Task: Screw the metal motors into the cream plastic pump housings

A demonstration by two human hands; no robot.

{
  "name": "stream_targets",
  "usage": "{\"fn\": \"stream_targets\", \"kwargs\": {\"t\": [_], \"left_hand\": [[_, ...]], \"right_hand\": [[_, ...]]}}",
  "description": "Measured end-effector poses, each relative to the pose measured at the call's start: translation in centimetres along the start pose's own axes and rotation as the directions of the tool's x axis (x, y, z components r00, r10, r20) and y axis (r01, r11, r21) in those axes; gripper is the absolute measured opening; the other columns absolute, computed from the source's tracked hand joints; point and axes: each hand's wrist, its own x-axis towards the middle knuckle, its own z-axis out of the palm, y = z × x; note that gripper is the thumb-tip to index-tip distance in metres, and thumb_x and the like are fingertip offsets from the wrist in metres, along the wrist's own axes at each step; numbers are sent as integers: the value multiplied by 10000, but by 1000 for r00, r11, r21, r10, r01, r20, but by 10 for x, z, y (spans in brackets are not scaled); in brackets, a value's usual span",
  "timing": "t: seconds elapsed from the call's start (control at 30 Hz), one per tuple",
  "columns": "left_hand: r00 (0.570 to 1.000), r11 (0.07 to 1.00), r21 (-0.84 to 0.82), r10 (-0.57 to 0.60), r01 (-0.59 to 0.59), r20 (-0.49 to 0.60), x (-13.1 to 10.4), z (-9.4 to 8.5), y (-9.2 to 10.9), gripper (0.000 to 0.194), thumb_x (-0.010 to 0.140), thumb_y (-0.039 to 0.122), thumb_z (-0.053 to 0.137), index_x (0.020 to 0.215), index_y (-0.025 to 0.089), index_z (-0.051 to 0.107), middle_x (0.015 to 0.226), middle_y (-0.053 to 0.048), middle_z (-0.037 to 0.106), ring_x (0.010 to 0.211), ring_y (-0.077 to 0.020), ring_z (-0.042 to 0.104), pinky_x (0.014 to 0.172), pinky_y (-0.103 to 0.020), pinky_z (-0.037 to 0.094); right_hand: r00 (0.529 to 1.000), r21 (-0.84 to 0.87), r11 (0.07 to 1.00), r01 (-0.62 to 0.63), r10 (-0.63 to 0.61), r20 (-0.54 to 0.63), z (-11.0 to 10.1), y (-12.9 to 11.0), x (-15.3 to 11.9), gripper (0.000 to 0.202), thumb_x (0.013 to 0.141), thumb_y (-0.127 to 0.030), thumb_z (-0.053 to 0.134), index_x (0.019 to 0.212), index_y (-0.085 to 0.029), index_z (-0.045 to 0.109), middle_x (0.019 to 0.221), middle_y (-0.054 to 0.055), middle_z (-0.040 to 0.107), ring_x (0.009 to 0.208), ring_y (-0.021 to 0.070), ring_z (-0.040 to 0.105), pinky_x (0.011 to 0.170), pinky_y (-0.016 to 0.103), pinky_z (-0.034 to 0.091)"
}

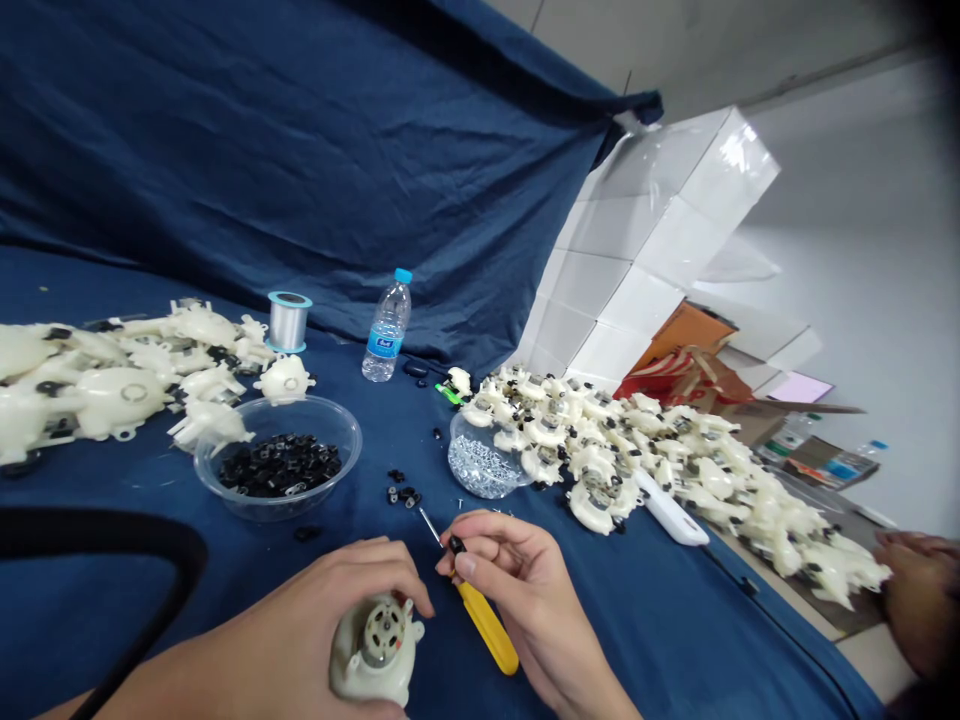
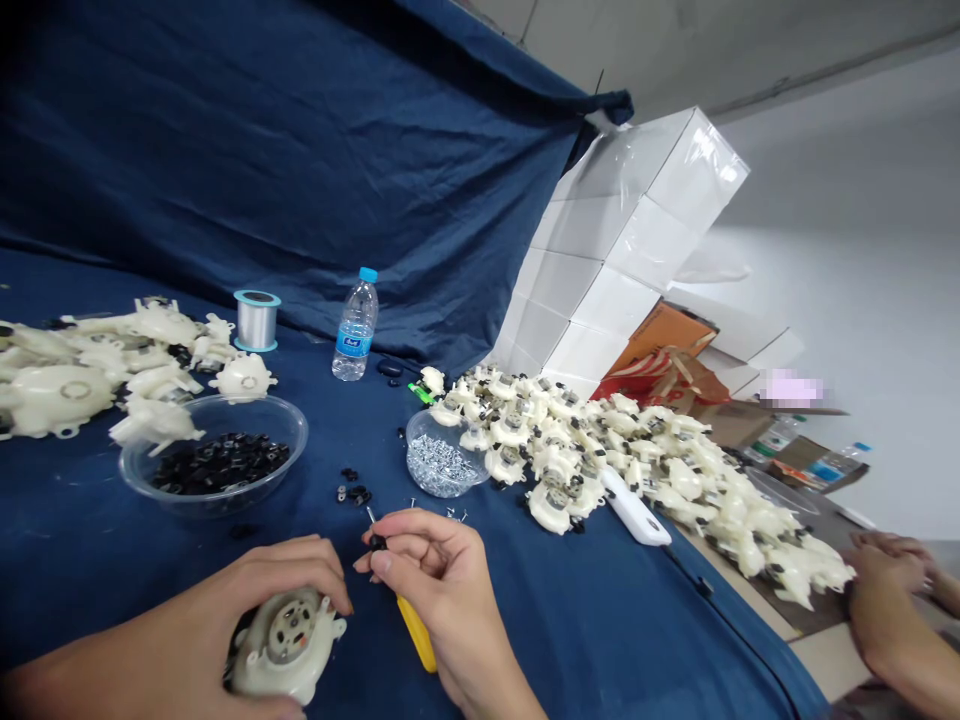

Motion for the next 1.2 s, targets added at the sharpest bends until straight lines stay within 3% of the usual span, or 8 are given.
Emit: {"fn": "stream_targets", "kwargs": {"t": [0.3, 0.47, 0.9, 1.07, 1.2], "left_hand": [[999, 1000, -20, -20, 19, -29, 4, -2, 10, 448, 644, 105, 683, 1062, 263, 651, 1149, -20, 687, 1196, -278, 618, 1049, -388, 484], [994, 1000, -28, -11, 8, -106, 2, 4, 3, 383, 699, 125, 658, 1041, 296, 632, 1120, 22, 682, 1116, -221, 648, 1004, -356, 484], [973, 992, 110, 90, -68, -212, 0, 8, -1, 297, 771, 145, 531, 1027, 280, 597, 1002, 9, 673, 910, -195, 681, 807, -333, 540], [978, 991, 116, 95, -74, -187, -1, 6, 0, 310, 763, 122, 547, 1025, 280, 594, 1024, 12, 673, 937, -196, 673, 844, -347, 520], [989, 995, 87, 51, -40, -135, -1, 3, 3, 304, 736, 129, 630, 1001, 269, 585, 961, 31, 655, 907, -193, 649, 995, -422, 445]], "right_hand": [[999, -18, 1000, -11, 12, 38, -1, -2, 2, 189, 797, -280, 868, 945, -186, 798, 929, 60, 800, 788, 126, 758, 730, 173, 579], [998, -45, 999, -20, 22, 58, -1, -1, 3, 184, 842, -309, 827, 968, -177, 800, 908, 72, 801, 757, 126, 753, 718, 179, 584], [993, -74, 994, -83, 89, 76, -5, 1, 3, 247, 683, -212, 936, 905, -198, 828, 939, 45, 792, 825, 144, 777, 760, 155, 593], [994, -94, 992, -84, 90, 63, -5, 1, 2, 270, 626, -194, 958, 859, -232, 828, 870, 0, 756, 783, 115, 758, 733, 134, 581], [995, -122, 990, -76, 84, 57, -5, 0, 2, 321, 559, -154, 973, 832, -238, 825, 902, -17, 712, 713, 84, 713, 658, 123, 565]]}}
